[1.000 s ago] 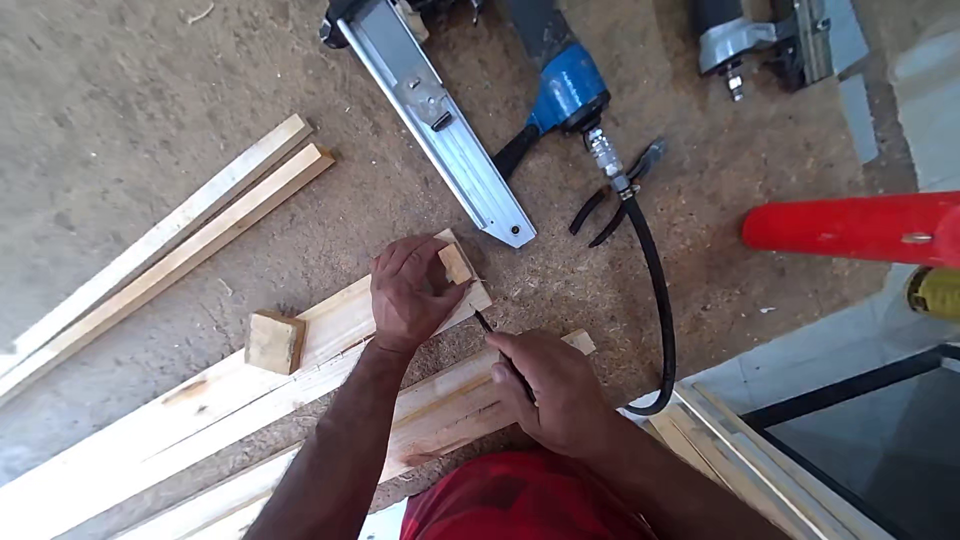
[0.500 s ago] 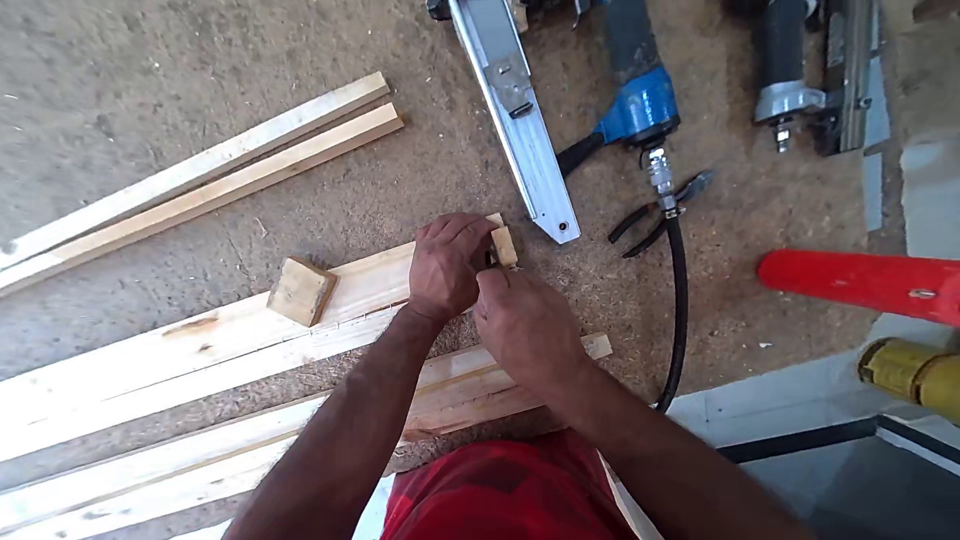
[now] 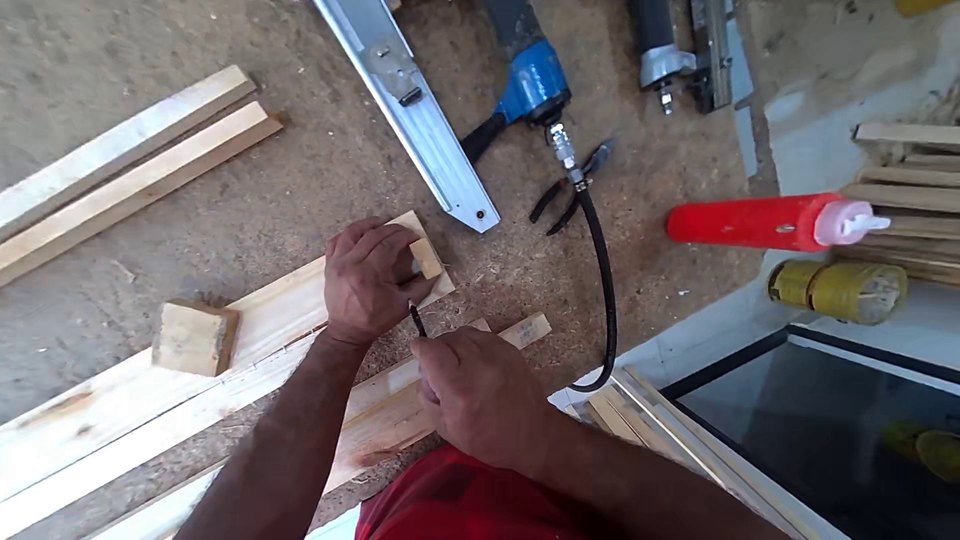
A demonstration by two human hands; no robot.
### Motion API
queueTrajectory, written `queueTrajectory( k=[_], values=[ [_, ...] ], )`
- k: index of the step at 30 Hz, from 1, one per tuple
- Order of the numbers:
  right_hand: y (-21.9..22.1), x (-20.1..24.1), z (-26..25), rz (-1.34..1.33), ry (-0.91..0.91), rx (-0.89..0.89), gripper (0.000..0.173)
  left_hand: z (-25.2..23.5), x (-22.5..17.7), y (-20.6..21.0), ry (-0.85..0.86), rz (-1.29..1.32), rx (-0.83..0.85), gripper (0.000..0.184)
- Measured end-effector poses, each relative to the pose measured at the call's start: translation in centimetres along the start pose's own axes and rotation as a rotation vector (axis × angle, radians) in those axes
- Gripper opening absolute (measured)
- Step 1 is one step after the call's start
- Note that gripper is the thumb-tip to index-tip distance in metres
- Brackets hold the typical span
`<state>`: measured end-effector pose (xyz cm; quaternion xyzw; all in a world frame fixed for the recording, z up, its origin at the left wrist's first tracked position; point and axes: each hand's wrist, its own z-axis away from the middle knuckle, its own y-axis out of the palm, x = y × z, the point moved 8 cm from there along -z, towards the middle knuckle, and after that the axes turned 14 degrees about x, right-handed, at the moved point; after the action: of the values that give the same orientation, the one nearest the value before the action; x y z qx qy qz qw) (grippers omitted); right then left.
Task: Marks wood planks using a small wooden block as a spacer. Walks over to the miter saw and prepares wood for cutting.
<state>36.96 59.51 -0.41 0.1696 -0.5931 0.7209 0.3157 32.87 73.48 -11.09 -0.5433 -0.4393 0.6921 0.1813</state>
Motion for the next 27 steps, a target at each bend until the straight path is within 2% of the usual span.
queueTrajectory(
  k=[27],
  values=[
    [0.8, -1.6, -1.3, -0.018, 0.027, 0.011, 0.011, 0.1, -0.1, 0.0, -0.005, -0.015, 0.013, 0.053]
  ],
)
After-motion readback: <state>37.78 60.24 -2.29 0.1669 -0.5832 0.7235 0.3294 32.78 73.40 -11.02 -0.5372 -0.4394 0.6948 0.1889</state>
